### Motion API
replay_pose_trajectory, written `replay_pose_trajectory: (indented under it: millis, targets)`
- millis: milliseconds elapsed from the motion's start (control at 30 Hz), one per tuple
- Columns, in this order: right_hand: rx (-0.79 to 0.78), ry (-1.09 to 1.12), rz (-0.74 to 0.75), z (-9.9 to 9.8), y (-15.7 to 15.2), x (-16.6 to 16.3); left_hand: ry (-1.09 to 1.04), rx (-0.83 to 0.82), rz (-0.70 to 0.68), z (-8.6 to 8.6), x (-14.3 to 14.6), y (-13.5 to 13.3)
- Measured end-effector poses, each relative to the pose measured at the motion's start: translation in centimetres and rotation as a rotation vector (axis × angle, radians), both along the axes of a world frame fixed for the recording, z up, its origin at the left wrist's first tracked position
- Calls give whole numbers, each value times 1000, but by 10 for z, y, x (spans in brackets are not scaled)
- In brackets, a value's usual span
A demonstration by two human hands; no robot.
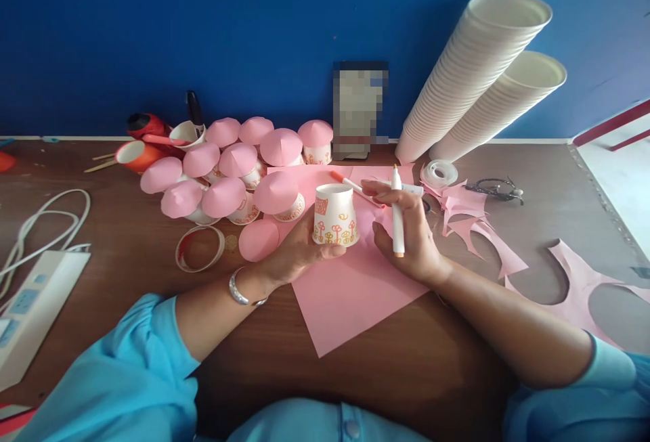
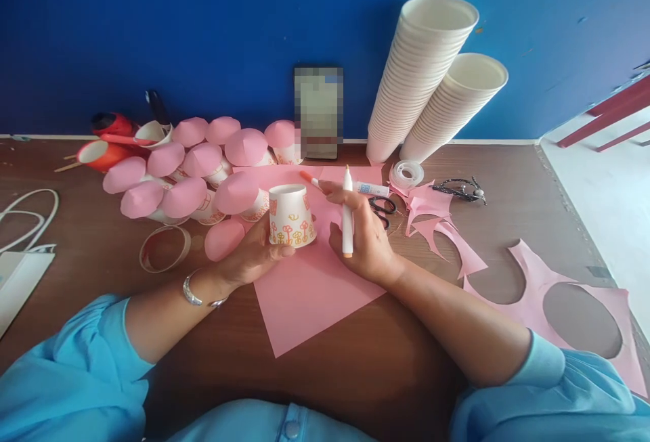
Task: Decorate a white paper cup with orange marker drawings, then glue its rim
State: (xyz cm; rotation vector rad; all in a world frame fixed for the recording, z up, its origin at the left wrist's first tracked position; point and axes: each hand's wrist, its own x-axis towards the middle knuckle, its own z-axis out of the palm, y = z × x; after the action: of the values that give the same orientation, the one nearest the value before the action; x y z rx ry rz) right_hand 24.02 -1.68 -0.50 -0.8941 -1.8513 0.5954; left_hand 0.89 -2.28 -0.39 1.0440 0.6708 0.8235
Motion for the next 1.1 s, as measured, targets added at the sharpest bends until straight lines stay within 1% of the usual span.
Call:
replay_pose_trajectory:
  millis: [133,267,400,533,633,767,900,1000,1100]
  targets:
    - [-16,10,57,-3,2,0,26,18,22,-1,1,-1]
    - [13,-1,151,-5,3,-2,31,37,40,3,5,-2]
    - [47,0,172,-5,4,-2,69,19,64,7,7,-3]
    - [92,-61,219,-3,5,-2,83,43,89,8,7,-3]
    - [134,-120,176,1,4,-5,79,64,80,7,7,-3]
    - [175,-124,98,12,1,-11,-2,88,13,7,4,-5]
    - [172,-137,63,25,-7,-15,-9,168,-31,14,3,-8]
    - [152,-120,19,31,-19,-15,3,219,47,22,3,-11]
    - [121,-21,-53,31,-37,-16,34,235,137,24,4,-14]
